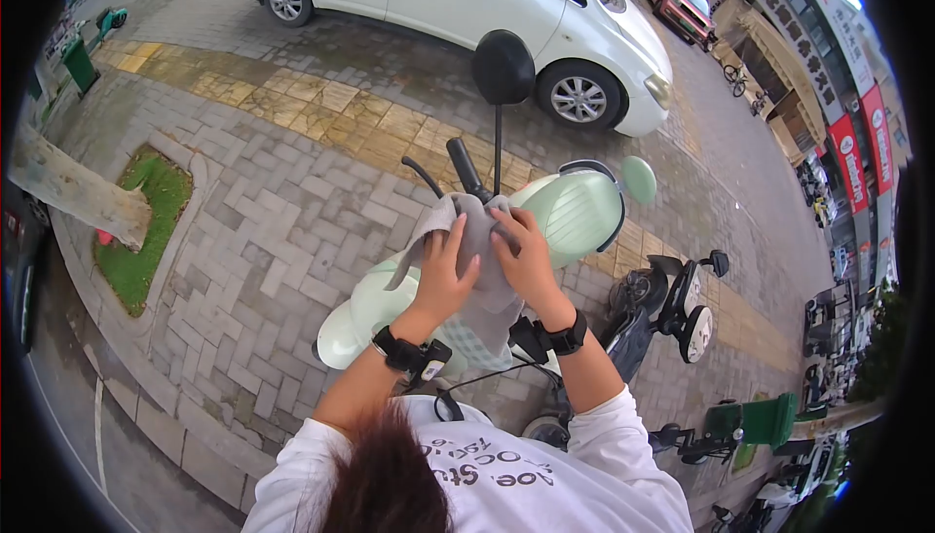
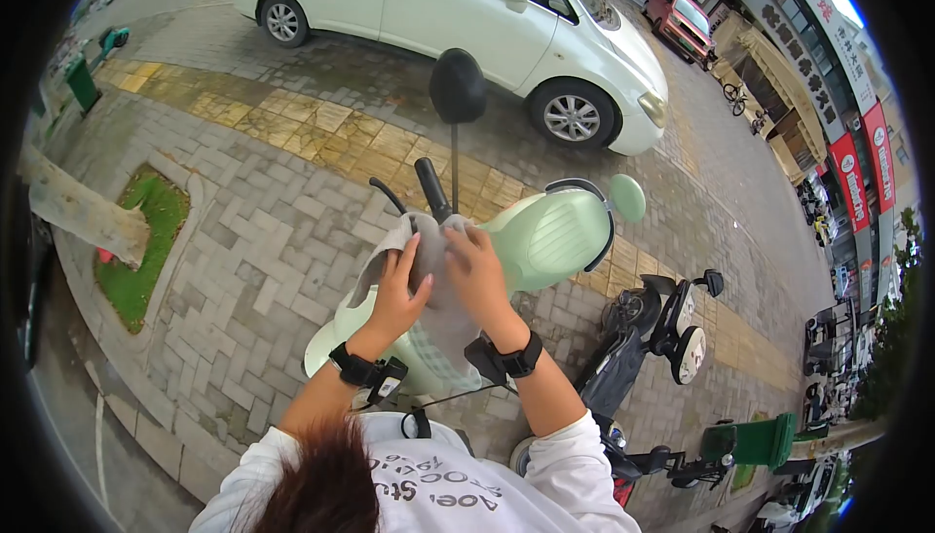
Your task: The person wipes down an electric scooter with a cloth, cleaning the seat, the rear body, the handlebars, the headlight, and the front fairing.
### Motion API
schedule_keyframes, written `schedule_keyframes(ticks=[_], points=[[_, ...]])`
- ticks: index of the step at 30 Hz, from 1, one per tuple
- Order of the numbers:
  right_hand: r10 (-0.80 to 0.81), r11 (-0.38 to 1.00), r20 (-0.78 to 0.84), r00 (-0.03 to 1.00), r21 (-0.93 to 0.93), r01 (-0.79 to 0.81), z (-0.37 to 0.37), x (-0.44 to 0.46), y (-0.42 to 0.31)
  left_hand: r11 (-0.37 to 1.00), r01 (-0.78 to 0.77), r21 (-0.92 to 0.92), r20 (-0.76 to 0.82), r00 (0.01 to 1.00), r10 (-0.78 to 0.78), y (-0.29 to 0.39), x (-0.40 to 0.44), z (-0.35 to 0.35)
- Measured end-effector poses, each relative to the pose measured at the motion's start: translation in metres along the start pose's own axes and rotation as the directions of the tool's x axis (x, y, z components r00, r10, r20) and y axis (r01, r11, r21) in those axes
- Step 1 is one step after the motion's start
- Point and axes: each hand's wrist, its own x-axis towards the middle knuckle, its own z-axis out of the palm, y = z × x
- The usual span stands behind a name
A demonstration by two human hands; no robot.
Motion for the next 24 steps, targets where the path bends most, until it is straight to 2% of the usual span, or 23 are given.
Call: schedule_keyframes(ticks=[2, 3, 4, 5, 6, 8, 9, 10, 11, 12, 13, 15, 16, 17, 18, 20, 22, 24], points=[[-0.22, 0.954, -0.003, 0.975, -0.211, 0.214, 0.034, 0.008, 0.028, 0.998, 0.019, -0.062, 0.012, 1.0, -0.019, -0.03, 0.005, 0.022], [-0.195, 0.93, 0.0, 0.981, -0.319, 0.185, 0.043, 0.004, 0.032, 0.995, 0.022, -0.092, 0.037, 0.999, -0.019, -0.048, 0.005, 0.035], [-0.203, 0.927, 0.0, 0.979, -0.322, 0.192, 0.047, -0.001, 0.033, 0.992, 0.022, -0.123, 0.06, 0.998, -0.015, -0.049, 0.012, 0.034], [-0.148, 0.959, -0.01, 0.989, -0.246, 0.141, 0.05, -0.006, 0.034, 0.981, 0.112, -0.161, 0.138, 0.986, -0.09, -0.047, 0.007, 0.032], [-0.088, 0.982, -0.014, 0.996, -0.169, 0.084, 0.051, -0.011, 0.034, 0.98, 0.11, -0.164, 0.133, 0.987, -0.089, -0.046, 0.004, 0.032], [-0.09, 0.981, -0.024, 0.996, -0.175, 0.084, 0.051, -0.023, 0.037, 0.994, 0.064, -0.084, 0.053, 0.997, -0.06, -0.043, -0.012, 0.035], [-0.033, 0.981, -0.072, 0.997, -0.194, 0.019, 0.053, -0.029, 0.036, 0.994, 0.068, -0.091, 0.056, 0.996, -0.063, -0.04, -0.021, 0.037], [0.018, 0.977, -0.123, 0.992, -0.21, -0.044, 0.054, -0.035, 0.034, 0.981, 0.12, -0.153, 0.064, 0.992, -0.111, -0.037, -0.029, 0.04], [0.016, 0.976, -0.122, 0.992, -0.215, -0.042, 0.053, -0.04, 0.032, 0.962, 0.169, -0.213, 0.071, 0.985, -0.157, -0.035, -0.036, 0.041], [0.084, 0.975, -0.091, 0.992, -0.198, -0.101, 0.052, -0.046, 0.028, 0.962, 0.167, -0.216, 0.067, 0.985, -0.156, -0.039, -0.044, 0.045], [0.153, 0.97, -0.06, 0.986, -0.182, -0.162, 0.051, -0.053, 0.025, 0.969, 0.165, -0.186, 0.113, 0.983, -0.145, -0.047, -0.052, 0.049], [0.151, 0.964, -0.023, 0.988, -0.217, -0.152, 0.057, -0.072, 0.034, 0.974, 0.161, -0.159, 0.157, 0.978, -0.136, -0.056, -0.07, 0.05], [0.15, 0.959, 0.013, 0.989, -0.247, -0.143, 0.059, -0.081, 0.035, 0.97, 0.185, -0.156, 0.231, 0.962, -0.147, -0.057, -0.077, 0.046], [0.087, 0.946, -0.028, 0.996, -0.311, -0.091, 0.061, -0.09, 0.033, 0.967, 0.207, -0.149, 0.3, 0.941, -0.155, -0.06, -0.081, 0.042], [0.074, 0.948, -0.027, 0.997, -0.31, -0.078, 0.06, -0.095, 0.03, 0.968, 0.2, -0.148, 0.289, 0.945, -0.151, -0.061, -0.079, 0.036], [0.097, 0.96, -0.009, 0.995, -0.263, -0.096, 0.056, -0.109, 0.023, 0.957, 0.273, -0.098, 0.467, 0.862, -0.198, -0.051, -0.08, 0.018], [0.068, 0.962, -0.035, 0.997, -0.262, -0.074, 0.052, -0.106, 0.014, 0.949, 0.296, -0.11, 0.455, 0.864, -0.217, -0.042, -0.071, 0.006], [-0.122, 0.952, -0.119, 0.985, -0.295, 0.083, 0.049, -0.09, 0.007, 0.904, 0.248, -0.348, 0.168, 0.965, -0.2, -0.046, -0.061, 0.008]])
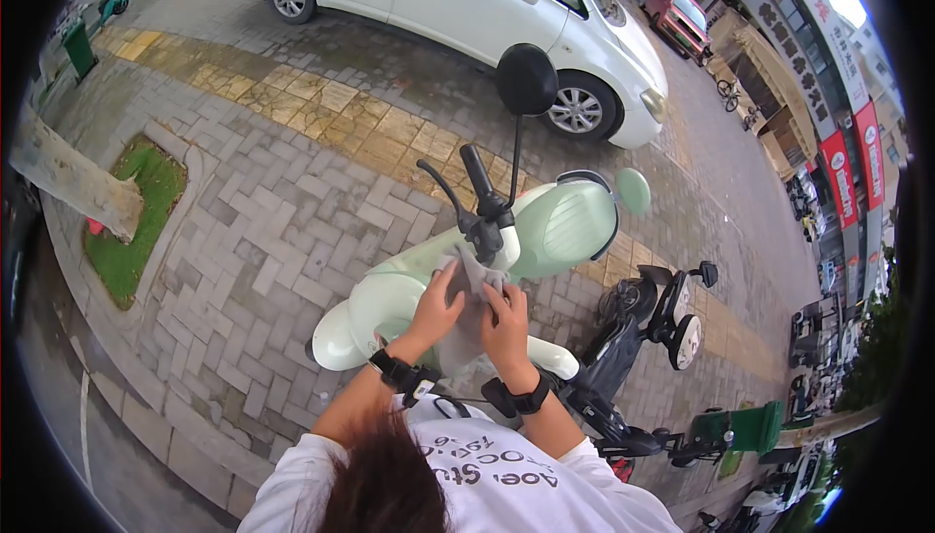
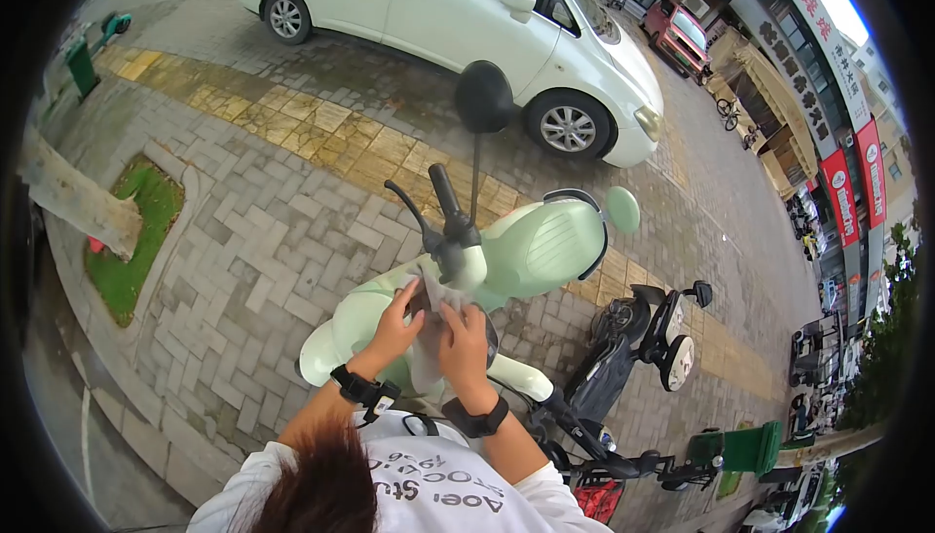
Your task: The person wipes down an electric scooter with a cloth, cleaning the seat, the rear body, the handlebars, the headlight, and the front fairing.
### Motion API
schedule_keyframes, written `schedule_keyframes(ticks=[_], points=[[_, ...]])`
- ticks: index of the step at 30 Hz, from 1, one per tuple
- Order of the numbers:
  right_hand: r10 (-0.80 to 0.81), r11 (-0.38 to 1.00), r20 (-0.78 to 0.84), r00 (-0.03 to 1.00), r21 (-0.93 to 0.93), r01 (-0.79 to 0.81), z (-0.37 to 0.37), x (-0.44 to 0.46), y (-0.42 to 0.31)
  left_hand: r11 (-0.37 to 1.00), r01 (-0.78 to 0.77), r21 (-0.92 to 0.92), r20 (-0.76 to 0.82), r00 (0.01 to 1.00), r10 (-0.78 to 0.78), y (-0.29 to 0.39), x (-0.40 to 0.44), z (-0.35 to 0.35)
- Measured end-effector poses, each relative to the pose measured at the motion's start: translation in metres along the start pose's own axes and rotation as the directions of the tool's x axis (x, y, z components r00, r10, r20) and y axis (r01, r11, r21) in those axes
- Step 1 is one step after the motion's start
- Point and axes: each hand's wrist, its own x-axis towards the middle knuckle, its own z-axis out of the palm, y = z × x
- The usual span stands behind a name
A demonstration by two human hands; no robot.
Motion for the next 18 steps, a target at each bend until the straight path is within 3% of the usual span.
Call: schedule_keyframes(ticks=[3, 8, 10, 13, 15, 16, 18], points=[[-0.012, 1.0, -0.058, 0.998, 0.009, 0.012, 0.015, 0.034, 0.014, 0.993, -0.117, 0.025, -0.053, 0.992, 0.118, -0.018, 0.038, 0.009], [0.059, 0.998, -0.001, 0.998, -0.006, -0.059, 0.035, 0.039, 0.039, 0.996, 0.089, 0.017, 0.011, 0.996, -0.089, -0.025, 0.048, 0.037], [0.191, 0.979, 0.033, 0.981, -0.072, -0.188, 0.035, 0.033, 0.033, 0.996, 0.059, 0.064, -0.068, 0.996, -0.055, -0.041, 0.037, 0.043], [0.257, 0.964, 0.114, 0.96, -0.095, -0.247, 0.031, 0.028, 0.021, 0.99, 0.119, 0.074, 0.025, 0.992, -0.121, -0.053, 0.016, 0.039], [0.214, 0.976, 0.208, 0.955, -0.095, -0.198, 0.025, 0.015, 0.021, 0.971, 0.104, 0.217, 0.193, 0.97, -0.148, -0.055, 0.0, 0.025], [0.174, 0.984, 0.299, 0.938, -0.095, -0.152, 0.02, 0.005, 0.021, 0.971, 0.107, 0.213, 0.194, 0.969, -0.15, -0.045, -0.008, 0.017], [0.152, 0.987, 0.29, 0.945, -0.089, -0.131, 0.007, -0.014, 0.014, 0.938, 0.15, 0.314, 0.174, 0.962, -0.212, -0.025, -0.027, 0.001]])
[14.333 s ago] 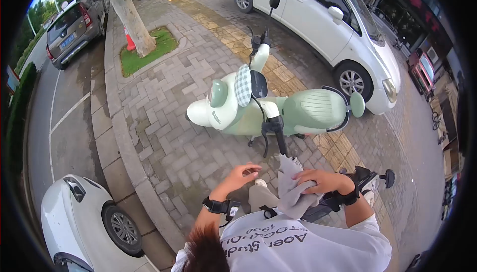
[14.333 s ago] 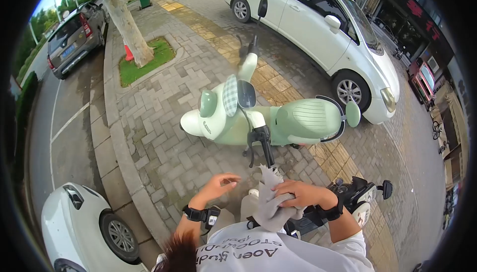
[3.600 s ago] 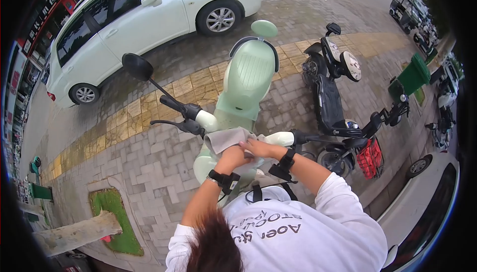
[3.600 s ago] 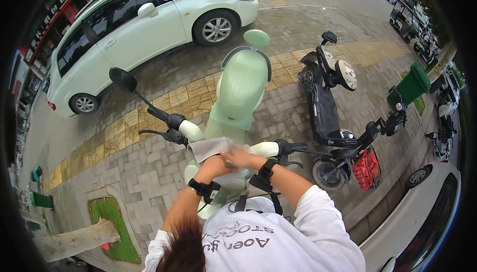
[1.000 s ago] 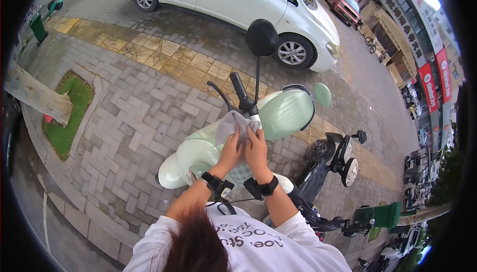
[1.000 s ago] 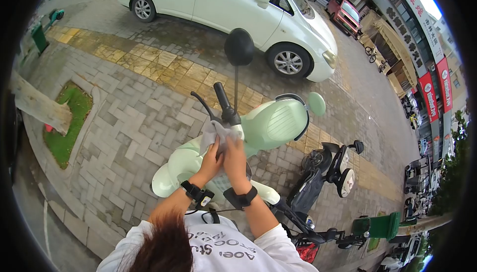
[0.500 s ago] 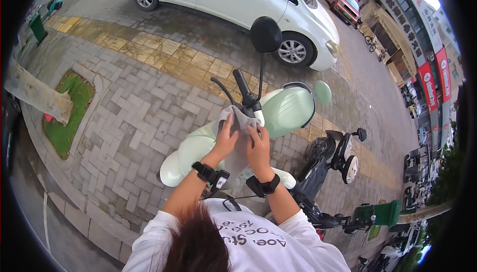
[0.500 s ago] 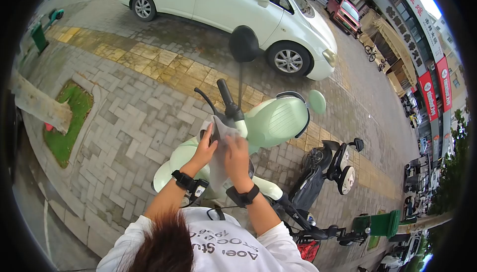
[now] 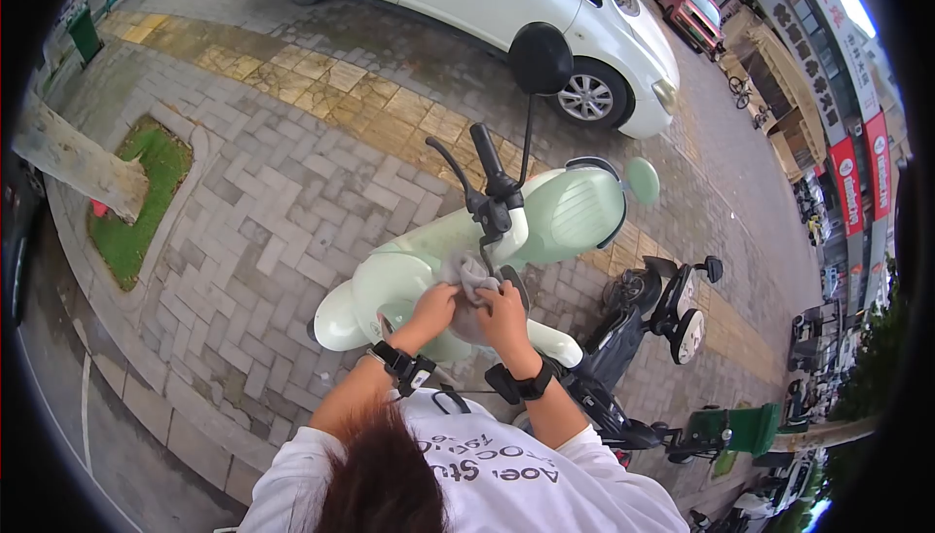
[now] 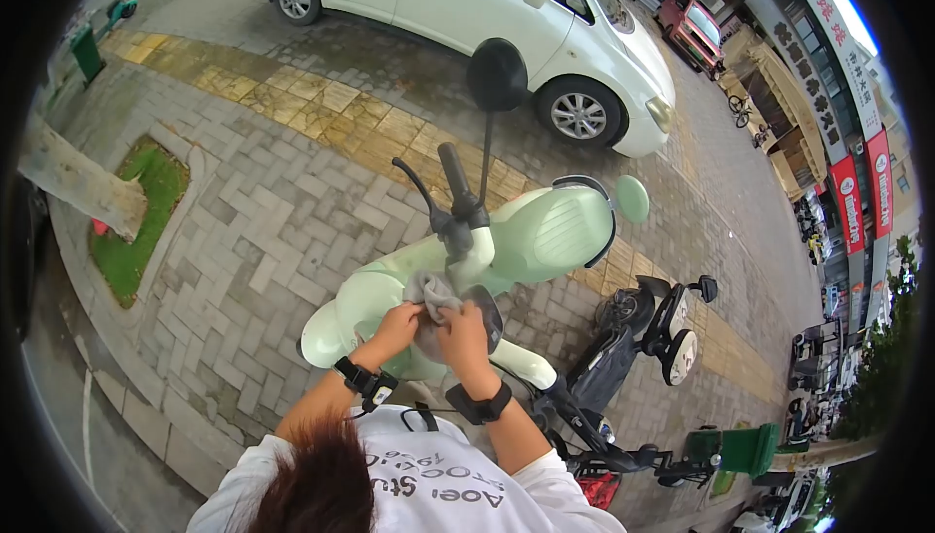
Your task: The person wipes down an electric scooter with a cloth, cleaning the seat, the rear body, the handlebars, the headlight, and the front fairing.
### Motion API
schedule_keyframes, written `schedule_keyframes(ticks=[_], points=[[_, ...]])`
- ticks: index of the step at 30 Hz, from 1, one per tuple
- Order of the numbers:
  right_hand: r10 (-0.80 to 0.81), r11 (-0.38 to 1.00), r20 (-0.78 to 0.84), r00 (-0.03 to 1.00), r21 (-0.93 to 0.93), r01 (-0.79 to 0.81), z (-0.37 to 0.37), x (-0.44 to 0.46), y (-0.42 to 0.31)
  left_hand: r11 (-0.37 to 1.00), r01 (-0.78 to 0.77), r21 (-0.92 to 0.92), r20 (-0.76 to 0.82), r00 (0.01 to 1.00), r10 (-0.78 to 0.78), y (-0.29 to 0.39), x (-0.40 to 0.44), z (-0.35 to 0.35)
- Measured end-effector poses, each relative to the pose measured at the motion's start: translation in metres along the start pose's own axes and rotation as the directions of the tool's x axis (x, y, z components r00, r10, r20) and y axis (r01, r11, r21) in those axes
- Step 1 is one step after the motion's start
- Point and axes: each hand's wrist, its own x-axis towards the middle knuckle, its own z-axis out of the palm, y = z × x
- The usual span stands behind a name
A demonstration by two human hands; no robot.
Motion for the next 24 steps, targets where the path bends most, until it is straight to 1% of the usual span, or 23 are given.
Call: schedule_keyframes(ticks=[1, 2, 3, 4, 5, 6, 7, 8, 9, 10, 11, 12, 13, 14, 15, 16, 17, 18, 19, 20, 22, 23, 24], points=[[0.054, 0.998, 0.038, 0.998, 0.027, -0.055, -0.006, -0.009, 0.0, 1.0, 0.006, -0.002, 0.003, 1.0, -0.006, -0.001, -0.01, -0.004], [0.106, 0.992, 0.078, 0.991, 0.054, -0.111, -0.009, -0.019, 0.002, 0.998, 0.003, -0.069, -0.007, 1.0, -0.003, -0.003, -0.019, -0.007], [0.131, 0.987, 0.025, 0.991, 0.088, -0.133, -0.01, -0.03, 0.008, 0.991, -0.003, -0.132, -0.016, 1.0, 0.0, -0.005, -0.026, -0.009], [0.14, 0.985, 0.024, 0.99, 0.095, -0.141, -0.013, -0.037, 0.012, 0.992, 0.001, -0.126, -0.007, 1.0, -0.002, -0.006, -0.028, -0.01], [0.095, 0.993, -0.122, 0.988, 0.08, -0.086, -0.016, -0.045, 0.016, 0.972, 0.044, -0.23, 0.026, 0.999, -0.039, -0.006, -0.03, -0.011], [0.052, 0.998, -0.266, 0.963, 0.055, -0.039, -0.02, -0.052, 0.019, 0.94, 0.092, -0.329, 0.068, 0.995, -0.073, -0.006, -0.032, -0.011], [0.045, 0.997, -0.318, 0.947, 0.071, -0.024, -0.026, -0.058, 0.018, 0.943, 0.097, -0.32, 0.089, 0.993, -0.072, -0.011, -0.029, -0.01], [0.042, 0.996, -0.373, 0.927, 0.086, -0.011, -0.034, -0.064, 0.015, 0.947, 0.167, -0.275, 0.172, 0.977, -0.122, -0.022, -0.021, -0.007], [0.041, 0.997, -0.386, 0.922, 0.083, -0.01, -0.038, -0.069, 0.014, 0.948, 0.23, -0.221, 0.253, 0.952, -0.172, -0.028, -0.017, -0.007], [0.054, 0.994, -0.404, 0.913, 0.109, -0.011, -0.045, -0.071, 0.006, 0.953, 0.225, -0.203, 0.277, 0.947, -0.164, -0.026, -0.016, -0.01], [0.033, 0.994, -0.387, 0.922, 0.113, 0.011, -0.05, -0.072, -0.002, 0.946, 0.133, -0.294, 0.144, 0.985, -0.093, -0.022, -0.016, -0.013], [0.012, 0.993, -0.371, 0.929, 0.115, 0.033, -0.053, -0.072, -0.006, 0.926, 0.028, -0.376, 0.006, 1.0, -0.028, -0.016, -0.015, -0.017], [0.039, 0.993, -0.394, 0.918, 0.117, 0.008, -0.049, -0.07, -0.007, 0.909, -0.02, -0.417, -0.039, 0.999, 0.004, -0.008, -0.016, -0.023], [-0.02, 0.997, -0.283, 0.959, 0.068, 0.041, -0.042, -0.067, -0.006, 0.913, -0.025, -0.408, -0.007, 1.0, 0.025, -0.002, -0.018, -0.03], [-0.072, 0.997, -0.166, 0.983, 0.027, 0.078, -0.035, -0.066, -0.005, 0.861, -0.018, -0.508, -0.038, 0.999, -0.001, 0.001, -0.02, -0.037], [-0.042, 0.998, -0.195, 0.98, 0.031, 0.049, -0.029, -0.067, -0.005, 0.8, -0.011, -0.6, -0.062, 0.998, -0.033, 0.004, -0.021, -0.043], [-0.117, 0.993, -0.113, 0.987, -0.004, 0.118, -0.023, -0.068, -0.007, 0.781, -0.055, -0.622, -0.143, 0.989, -0.045, 0.006, -0.022, -0.046], [-0.19, 0.982, -0.027, 0.981, -0.03, 0.189, -0.018, -0.071, -0.01, 0.791, -0.052, -0.61, -0.113, 0.993, -0.022, -0.004, -0.02, -0.053], [-0.183, 0.983, 0.005, 0.983, 0.023, 0.183, -0.018, -0.077, -0.018, 0.806, -0.007, -0.592, -0.019, 1.0, -0.005, -0.019, -0.015, -0.063], [-0.152, 0.988, -0.023, 0.988, 0.029, 0.153, -0.02, -0.083, -0.029, 0.822, 0.039, -0.568, 0.079, 0.997, 0.007, -0.033, -0.012, -0.07], [0.023, 0.985, -0.029, 0.999, 0.17, -0.017, -0.023, -0.095, -0.046, 0.83, 0.067, -0.554, 0.161, 0.986, 0.028, -0.019, -0.015, -0.076], [0.12, 0.975, -0.063, 0.991, 0.198, -0.105, -0.02, -0.102, -0.045, 0.897, 0.103, -0.429, 0.361, 0.93, 0.066, -0.015, -0.016, -0.075], [0.157, 0.97, -0.084, 0.984, 0.202, -0.137, -0.014, -0.106, -0.043, 0.949, 0.105, -0.296, 0.547, 0.834, 0.079, -0.013, -0.017, -0.071]])
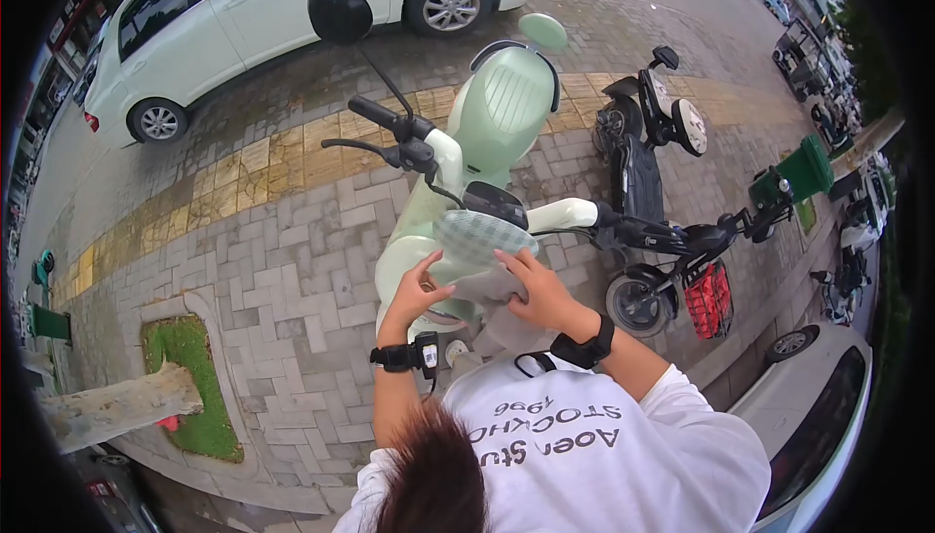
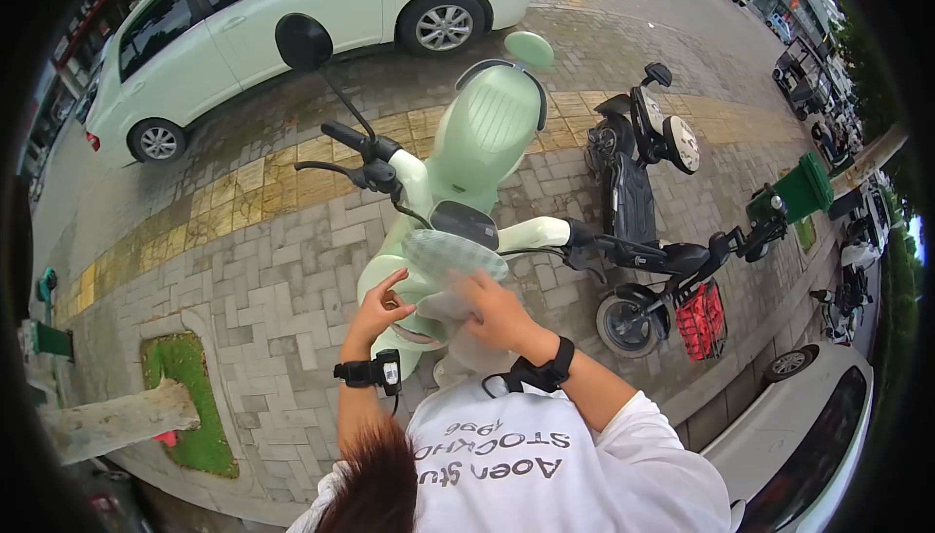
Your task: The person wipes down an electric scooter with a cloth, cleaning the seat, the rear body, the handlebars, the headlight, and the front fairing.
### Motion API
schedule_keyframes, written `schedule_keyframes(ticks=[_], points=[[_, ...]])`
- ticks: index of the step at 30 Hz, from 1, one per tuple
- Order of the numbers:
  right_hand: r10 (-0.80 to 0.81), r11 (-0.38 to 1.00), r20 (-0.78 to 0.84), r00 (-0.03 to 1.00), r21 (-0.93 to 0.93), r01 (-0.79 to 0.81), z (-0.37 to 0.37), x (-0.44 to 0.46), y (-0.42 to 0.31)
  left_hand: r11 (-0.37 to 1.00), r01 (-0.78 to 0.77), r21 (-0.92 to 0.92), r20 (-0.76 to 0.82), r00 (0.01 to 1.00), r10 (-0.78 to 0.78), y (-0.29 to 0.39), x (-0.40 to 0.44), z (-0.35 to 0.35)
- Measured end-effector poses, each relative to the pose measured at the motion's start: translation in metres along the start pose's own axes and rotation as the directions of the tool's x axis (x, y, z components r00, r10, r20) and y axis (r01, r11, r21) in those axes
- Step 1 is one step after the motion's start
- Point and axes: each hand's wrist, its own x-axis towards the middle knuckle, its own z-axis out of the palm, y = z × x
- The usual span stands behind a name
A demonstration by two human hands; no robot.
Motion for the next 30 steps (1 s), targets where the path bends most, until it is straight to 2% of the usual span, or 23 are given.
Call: schedule_keyframes(ticks=[2, 3, 4, 5, 6, 8, 10, 11, 12, 13, 14, 15, 16, 17, 18, 20, 21, 22, 24, 25, 26, 28, 30], points=[[0.102, 0.99, -0.125, 0.987, 0.112, -0.088, 0.007, -0.007, 0.013, 0.997, 0.027, 0.067, 0.118, 0.992, -0.034, -0.002, 0.006, 0.02], [0.127, 0.988, -0.143, 0.982, 0.111, -0.111, 0.008, -0.009, 0.016, 0.989, 0.134, 0.063, 0.226, 0.963, -0.145, -0.004, 0.011, 0.03], [-0.002, 0.998, -0.17, 0.985, 0.06, 0.012, 0.011, -0.009, 0.019, 0.968, 0.242, 0.071, 0.324, 0.912, -0.252, -0.008, 0.015, 0.036], [-0.135, 0.99, -0.186, 0.973, 0.005, 0.139, 0.012, -0.01, 0.019, 0.968, 0.174, 0.183, 0.31, 0.924, -0.224, -0.014, 0.018, 0.04], [-0.123, 0.992, -0.198, 0.972, 0.005, 0.127, 0.013, -0.011, 0.017, 0.966, 0.172, 0.191, 0.324, 0.919, -0.227, -0.022, 0.022, 0.039], [-0.051, 0.998, -0.18, 0.982, -0.046, 0.044, 0.016, -0.012, 0.013, 0.936, 0.076, 0.345, 0.075, 0.991, -0.108, -0.037, 0.025, 0.026], [-0.008, 0.999, -0.252, 0.968, -0.052, -0.005, 0.03, -0.003, 0.015, 0.927, 0.037, 0.372, -0.173, 0.984, 0.03, -0.002, 0.016, 0.017], [0.023, 0.997, -0.305, 0.952, -0.067, -0.045, 0.038, 0.003, 0.017, 0.92, 0.038, 0.391, -0.158, 0.987, 0.026, 0.001, 0.02, 0.012], [0.036, 0.997, -0.321, 0.946, -0.051, -0.056, 0.05, 0.015, 0.016, 0.965, -0.041, 0.259, -0.33, 0.935, 0.129, 0.004, 0.024, 0.006], [-0.078, 0.992, -0.419, 0.905, -0.119, 0.031, 0.064, 0.031, 0.014, 0.979, -0.147, 0.139, -0.5, 0.843, 0.198, 0.007, 0.027, 0.004], [-0.194, 0.975, -0.504, 0.841, -0.196, 0.108, 0.074, 0.044, 0.012, 0.977, -0.143, 0.161, -0.487, 0.849, 0.204, 0.006, 0.032, 0.003], [-0.183, 0.978, -0.524, 0.832, -0.179, 0.103, 0.078, 0.052, 0.011, 0.971, -0.213, 0.108, -0.52, 0.82, 0.238, 0.004, 0.04, 0.002], [-0.265, 0.956, -0.547, 0.794, -0.255, 0.143, 0.082, 0.061, 0.011, 0.957, -0.286, 0.059, -0.554, 0.788, 0.269, 0.004, 0.049, -0.001], [-0.347, 0.925, -0.558, 0.754, -0.334, 0.178, 0.081, 0.068, 0.014, 0.968, -0.247, 0.033, -0.564, 0.795, 0.222, 0.001, 0.051, 0.0], [-0.342, 0.929, -0.57, 0.747, -0.323, 0.179, 0.083, 0.072, 0.025, 0.969, -0.244, 0.049, -0.561, 0.795, 0.229, -0.002, 0.053, 0.002], [-0.43, 0.865, -0.472, 0.77, -0.459, 0.202, 0.09, 0.074, 0.053, 0.975, -0.212, 0.068, -0.548, 0.808, 0.214, -0.015, 0.049, 0.007], [-0.506, 0.818, -0.429, 0.748, -0.513, 0.26, 0.086, 0.072, 0.066, 0.981, -0.173, 0.092, -0.542, 0.817, 0.195, -0.022, 0.048, 0.01], [-0.508, 0.823, -0.436, 0.742, -0.499, 0.27, 0.082, 0.072, 0.073, 0.98, -0.166, 0.108, -0.55, 0.811, 0.198, -0.023, 0.05, 0.017], [-0.611, 0.765, -0.405, 0.68, -0.522, 0.376, 0.08, 0.069, 0.082, 0.987, -0.091, 0.132, -0.569, 0.809, 0.151, -0.026, 0.049, 0.032], [-0.566, 0.803, -0.39, 0.726, -0.46, 0.379, 0.077, 0.064, 0.085, 0.984, -0.087, 0.156, -0.58, 0.798, 0.162, -0.01, 0.05, 0.045], [-0.573, 0.803, -0.393, 0.719, -0.447, 0.394, 0.074, 0.058, 0.09, 0.983, -0.08, 0.167, -0.593, 0.788, 0.165, -0.005, 0.051, 0.051], [-0.57, 0.809, -0.429, 0.701, -0.438, 0.391, 0.069, 0.047, 0.1, 0.964, 0.061, 0.26, -0.645, 0.753, 0.126, -0.002, 0.051, 0.059], [-0.557, 0.825, -0.437, 0.706, -0.394, 0.406, 0.061, 0.029, 0.114, 0.973, 0.062, 0.22, -0.69, 0.716, 0.11, -0.014, 0.05, 0.071]])
